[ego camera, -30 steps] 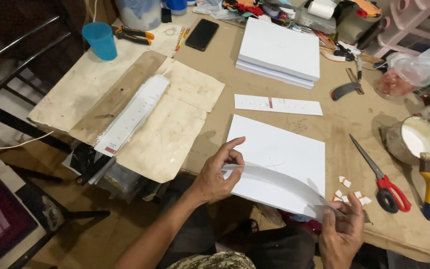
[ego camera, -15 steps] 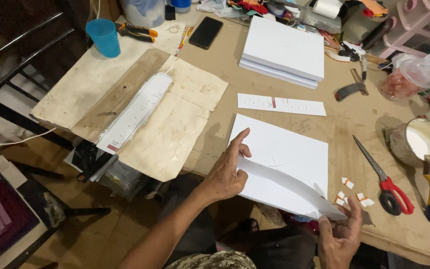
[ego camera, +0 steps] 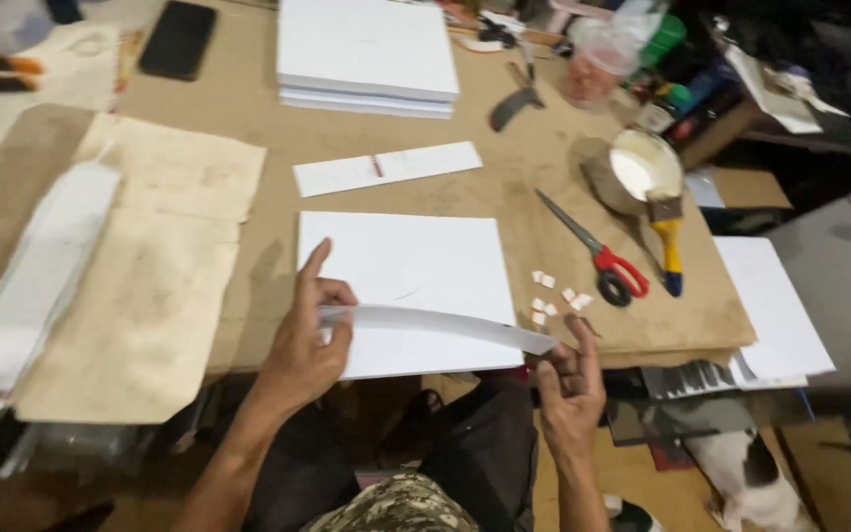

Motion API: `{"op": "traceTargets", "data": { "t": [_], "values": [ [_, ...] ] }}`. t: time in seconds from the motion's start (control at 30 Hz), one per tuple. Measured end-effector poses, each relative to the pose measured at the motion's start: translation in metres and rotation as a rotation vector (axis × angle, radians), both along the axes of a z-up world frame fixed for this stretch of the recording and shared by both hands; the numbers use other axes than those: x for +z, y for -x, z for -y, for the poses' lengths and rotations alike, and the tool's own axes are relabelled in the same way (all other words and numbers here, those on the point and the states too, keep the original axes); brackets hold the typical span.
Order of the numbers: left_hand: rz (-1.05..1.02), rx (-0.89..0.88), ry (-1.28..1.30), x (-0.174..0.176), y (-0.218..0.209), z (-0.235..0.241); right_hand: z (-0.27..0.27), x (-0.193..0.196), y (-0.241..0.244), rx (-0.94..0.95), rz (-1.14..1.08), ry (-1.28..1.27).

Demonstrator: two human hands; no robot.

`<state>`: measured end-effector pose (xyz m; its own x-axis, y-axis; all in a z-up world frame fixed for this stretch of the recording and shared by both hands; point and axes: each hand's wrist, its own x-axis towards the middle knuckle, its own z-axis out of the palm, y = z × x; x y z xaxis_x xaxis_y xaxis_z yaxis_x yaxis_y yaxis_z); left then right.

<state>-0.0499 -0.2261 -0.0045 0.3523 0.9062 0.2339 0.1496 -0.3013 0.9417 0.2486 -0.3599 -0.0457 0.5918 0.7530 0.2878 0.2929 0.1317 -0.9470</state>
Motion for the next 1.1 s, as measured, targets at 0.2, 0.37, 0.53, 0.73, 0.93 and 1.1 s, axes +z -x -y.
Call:
{"op": "traceTargets", "data": {
  "t": [0.2, 0.37, 0.53, 0.73, 0.93, 1.1],
  "values": [
    [-0.092, 0.023, -0.039, 0.004, 0.003, 0.0, 0.002, -0.006, -0.001, 0.029, -0.047, -0.012],
    [-0.163, 0.056, 0.035, 0.01, 0.004, 0.0, -0.005, -0.007, 0.001, -0.06, -0.085, -0.026],
    [-0.228, 0.085, 0.091, 0.008, 0.004, -0.002, -0.009, -0.005, 0.002, -0.13, -0.107, 0.002],
    [-0.056, 0.071, -0.046, -0.018, 0.002, -0.008, -0.005, -0.019, -0.01, -0.196, -0.058, -0.028],
    [-0.131, 0.009, 0.127, 0.019, 0.004, 0.003, -0.002, -0.006, -0.004, -0.302, -0.01, 0.014],
    [-0.129, 0.091, 0.192, 0.02, 0.006, 0.005, -0.002, 0.001, 0.001, -0.31, 0.004, 0.035]
  ]
}}
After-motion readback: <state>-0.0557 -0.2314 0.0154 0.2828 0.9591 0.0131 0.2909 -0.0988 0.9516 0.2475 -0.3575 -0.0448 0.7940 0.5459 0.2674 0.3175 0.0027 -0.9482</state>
